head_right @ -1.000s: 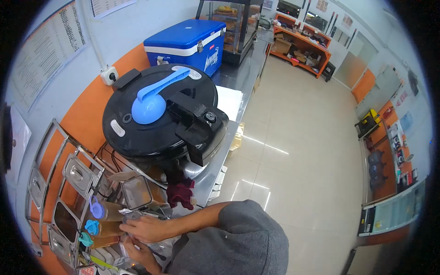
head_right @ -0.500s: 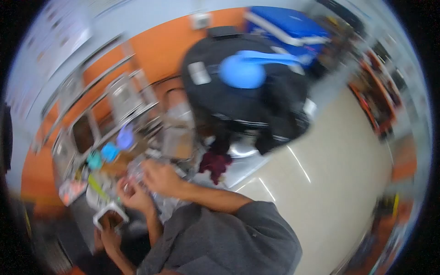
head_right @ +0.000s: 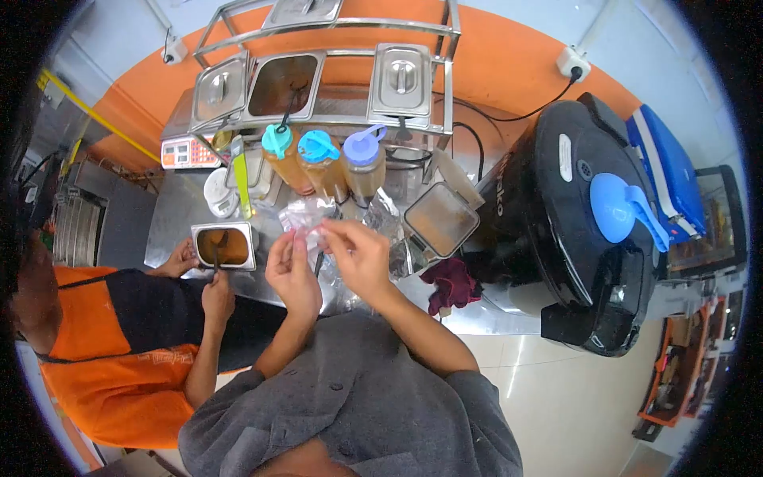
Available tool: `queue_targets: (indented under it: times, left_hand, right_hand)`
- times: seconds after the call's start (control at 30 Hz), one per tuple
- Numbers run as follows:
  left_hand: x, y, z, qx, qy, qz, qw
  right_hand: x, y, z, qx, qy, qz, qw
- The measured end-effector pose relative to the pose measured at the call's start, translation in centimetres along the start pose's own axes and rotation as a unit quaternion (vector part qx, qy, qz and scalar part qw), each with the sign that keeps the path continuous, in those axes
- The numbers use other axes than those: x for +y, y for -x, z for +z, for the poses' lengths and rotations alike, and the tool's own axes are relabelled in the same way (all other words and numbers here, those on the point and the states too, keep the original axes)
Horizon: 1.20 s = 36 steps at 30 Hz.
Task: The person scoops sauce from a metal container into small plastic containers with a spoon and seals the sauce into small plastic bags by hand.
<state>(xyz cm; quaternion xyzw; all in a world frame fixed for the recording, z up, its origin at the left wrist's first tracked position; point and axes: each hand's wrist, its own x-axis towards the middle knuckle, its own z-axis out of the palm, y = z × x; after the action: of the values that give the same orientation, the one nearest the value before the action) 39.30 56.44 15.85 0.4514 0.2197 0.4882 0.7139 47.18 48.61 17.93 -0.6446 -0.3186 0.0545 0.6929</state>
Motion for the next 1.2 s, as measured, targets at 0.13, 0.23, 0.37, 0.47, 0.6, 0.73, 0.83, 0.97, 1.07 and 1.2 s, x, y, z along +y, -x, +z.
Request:
queue_targets:
  times: [0.13, 0.23, 0.37, 0.47, 0.6, 0.73, 0.83, 0.97, 1.07, 1.2]
  left_hand:
    - [0.4, -1.6, -1.6, -0.060, 0.001, -0.151, 0.987]
    - [1.8, -2.4, -3.1, -0.145, 0.054, -0.281, 0.947]
    - [3.3, -1.6, -3.7, -0.218, 0.158, -0.404, 0.874]
    - [3.9, -1.3, -2.4, -0.192, 0.208, -0.379, 0.881]
    - [3.3, -1.3, -2.1, -0.152, 0.105, -0.217, 0.959]
    - [2.9, -0.8, -2.5, -0.212, -0.042, -0.124, 0.968]
    - [3.0, -0.6, -2.6, -0.272, -0.219, 0.034, 0.936]
    - [2.5, -0.6, -1.2, -0.170, -0.217, 0.083, 0.958]
    - [1.2, -1.7, -0.2, -0.058, -0.152, 0.131, 0.978]
    - [-0.1, -1.8, -0.2, 0.000, -0.145, 0.172, 0.974]
  right_hand:
    - [0.3, -1.1, 0.1, -0.056, -0.260, 0.213, 0.940]
    - [0.0, -1.8, -1.2, -0.120, -0.366, 0.314, 0.868]
    - [1.6, -2.0, -3.0, -0.199, -0.458, 0.407, 0.765]
    - [1.5, -2.2, -2.5, -0.194, -0.493, 0.390, 0.753]
    - [-0.1, -1.5, -2.0, -0.247, -0.297, 0.213, 0.898]
    - [0.1, -0.2, -1.3, -0.122, -0.207, 0.191, 0.952]
    - [-0.3, 0.0, -0.7, -0.004, 0.018, 0.059, 0.998]
    - [-0.2, 0.4, 0.5, 0.022, 0.205, -0.157, 0.966]
    - [0.0, 1.0, 1.5, 0.018, 0.249, -0.211, 0.945]
    - [0.4, 0.4, 1.9, 0.059, 0.251, -0.217, 0.941]
